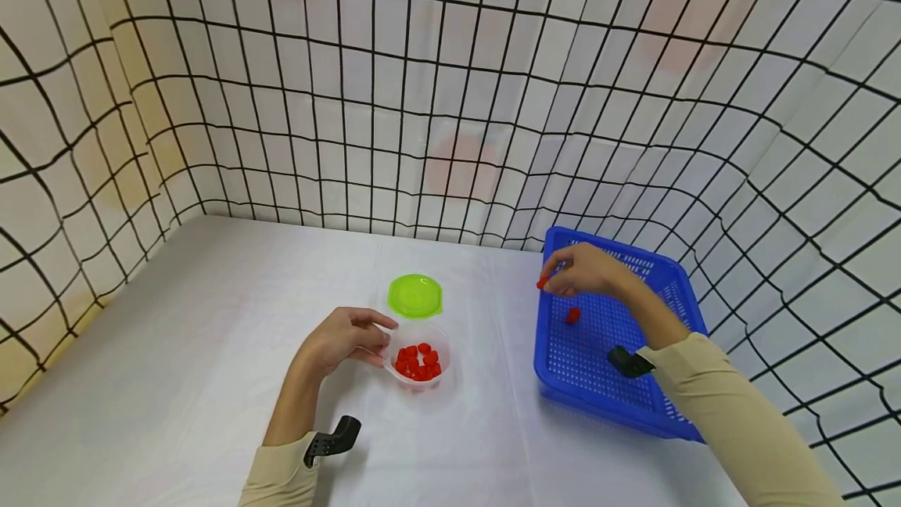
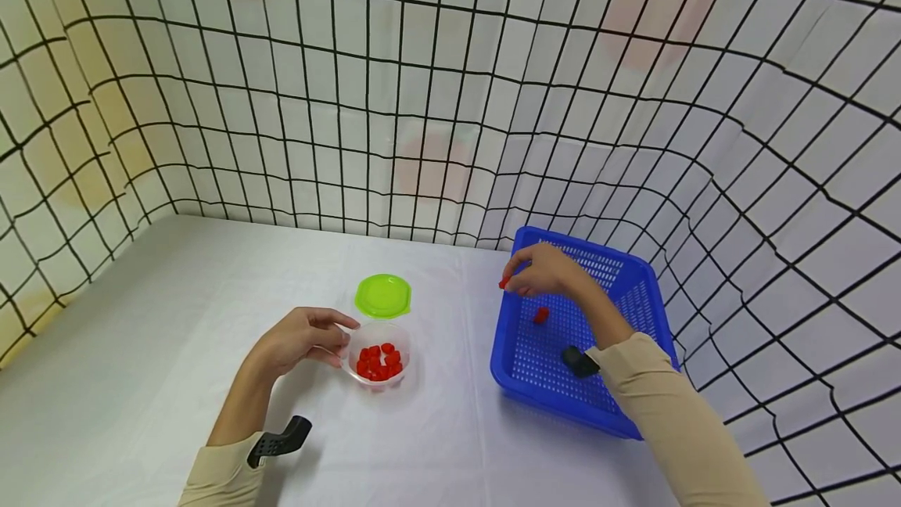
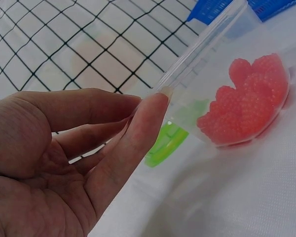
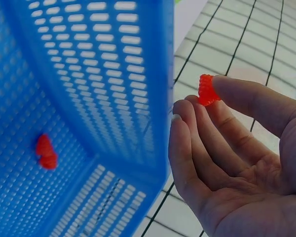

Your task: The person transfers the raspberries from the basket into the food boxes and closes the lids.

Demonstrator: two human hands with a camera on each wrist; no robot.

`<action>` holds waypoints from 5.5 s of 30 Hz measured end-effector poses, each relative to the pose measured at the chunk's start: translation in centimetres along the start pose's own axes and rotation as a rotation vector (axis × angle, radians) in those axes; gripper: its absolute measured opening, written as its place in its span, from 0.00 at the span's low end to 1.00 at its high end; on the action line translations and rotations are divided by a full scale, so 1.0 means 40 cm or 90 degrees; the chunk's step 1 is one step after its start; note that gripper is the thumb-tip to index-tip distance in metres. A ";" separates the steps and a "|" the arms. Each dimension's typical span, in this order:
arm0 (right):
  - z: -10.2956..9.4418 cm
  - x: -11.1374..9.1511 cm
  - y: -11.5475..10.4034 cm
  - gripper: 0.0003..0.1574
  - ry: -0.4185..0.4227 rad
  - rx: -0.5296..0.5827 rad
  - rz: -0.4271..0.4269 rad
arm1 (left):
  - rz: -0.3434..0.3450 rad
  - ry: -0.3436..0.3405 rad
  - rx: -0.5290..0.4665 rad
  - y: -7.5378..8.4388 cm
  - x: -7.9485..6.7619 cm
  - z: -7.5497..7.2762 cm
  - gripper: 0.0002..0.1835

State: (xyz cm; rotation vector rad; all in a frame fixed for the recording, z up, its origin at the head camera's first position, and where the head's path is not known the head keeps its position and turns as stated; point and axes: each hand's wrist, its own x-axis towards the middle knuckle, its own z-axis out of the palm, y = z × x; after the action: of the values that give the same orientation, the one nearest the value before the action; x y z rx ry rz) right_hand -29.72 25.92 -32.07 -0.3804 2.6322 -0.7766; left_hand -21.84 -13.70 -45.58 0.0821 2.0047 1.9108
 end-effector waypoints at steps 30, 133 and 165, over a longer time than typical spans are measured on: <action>0.216 0.085 -0.214 0.07 -0.084 0.017 -0.098 | -0.009 0.005 0.006 0.004 0.001 0.005 0.17; 0.085 0.060 -0.110 0.21 0.028 0.096 -0.094 | 0.005 -0.011 -0.010 0.003 -0.001 -0.002 0.16; 0.018 0.046 0.250 0.30 0.125 0.118 0.099 | 0.003 -0.011 -0.008 0.001 0.000 0.000 0.17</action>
State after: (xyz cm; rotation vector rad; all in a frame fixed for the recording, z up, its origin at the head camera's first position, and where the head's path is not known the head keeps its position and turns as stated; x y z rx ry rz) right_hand -32.57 33.05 -38.79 -0.0494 2.6967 -1.0416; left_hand -21.86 -13.70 -45.54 0.0993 1.9823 1.9193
